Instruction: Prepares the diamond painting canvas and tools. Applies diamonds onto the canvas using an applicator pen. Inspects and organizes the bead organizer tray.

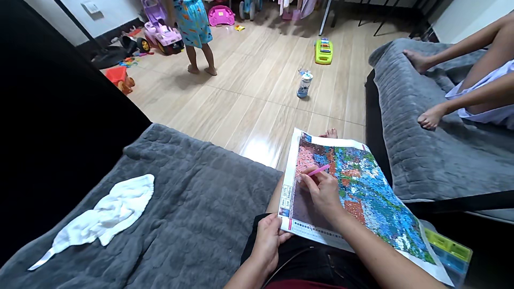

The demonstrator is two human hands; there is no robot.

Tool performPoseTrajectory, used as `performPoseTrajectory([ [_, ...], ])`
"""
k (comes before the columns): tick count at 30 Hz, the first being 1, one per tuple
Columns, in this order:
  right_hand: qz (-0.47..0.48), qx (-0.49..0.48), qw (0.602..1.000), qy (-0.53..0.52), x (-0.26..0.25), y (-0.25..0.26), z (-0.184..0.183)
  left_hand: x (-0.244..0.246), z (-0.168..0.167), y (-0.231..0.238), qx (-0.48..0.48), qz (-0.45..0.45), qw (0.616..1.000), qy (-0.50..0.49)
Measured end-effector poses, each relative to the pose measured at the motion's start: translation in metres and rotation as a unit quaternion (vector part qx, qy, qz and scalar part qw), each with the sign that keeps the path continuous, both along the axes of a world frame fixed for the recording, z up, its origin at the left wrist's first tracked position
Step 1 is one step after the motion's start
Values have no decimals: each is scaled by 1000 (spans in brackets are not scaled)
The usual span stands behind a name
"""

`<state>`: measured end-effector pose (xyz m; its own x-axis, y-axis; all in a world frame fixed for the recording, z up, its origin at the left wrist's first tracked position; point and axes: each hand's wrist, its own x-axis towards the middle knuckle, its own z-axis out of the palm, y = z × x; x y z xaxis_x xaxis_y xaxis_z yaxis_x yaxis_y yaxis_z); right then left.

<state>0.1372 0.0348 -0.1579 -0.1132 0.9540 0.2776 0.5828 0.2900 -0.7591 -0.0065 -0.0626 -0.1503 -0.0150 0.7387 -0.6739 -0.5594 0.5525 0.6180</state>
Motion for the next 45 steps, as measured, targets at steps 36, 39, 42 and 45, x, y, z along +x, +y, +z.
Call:
performPoseTrajectory([
  [36, -5, -76, 986, 148, 45, -77, 7, 12, 9, 0, -55, -56, 996, -53],
  [39, 5, -70, 989, 129, 44, -78, 7, 14, 8, 2, -63, -61, 995, -52],
  [42, 15, -77, 990, 117, 44, -79, 6, 16, 8, 4, -71, -54, 995, -52],
  [45, 21, -80, 991, 110, 44, -80, 5, 16, 7, 3, -68, -51, 995, -52],
])
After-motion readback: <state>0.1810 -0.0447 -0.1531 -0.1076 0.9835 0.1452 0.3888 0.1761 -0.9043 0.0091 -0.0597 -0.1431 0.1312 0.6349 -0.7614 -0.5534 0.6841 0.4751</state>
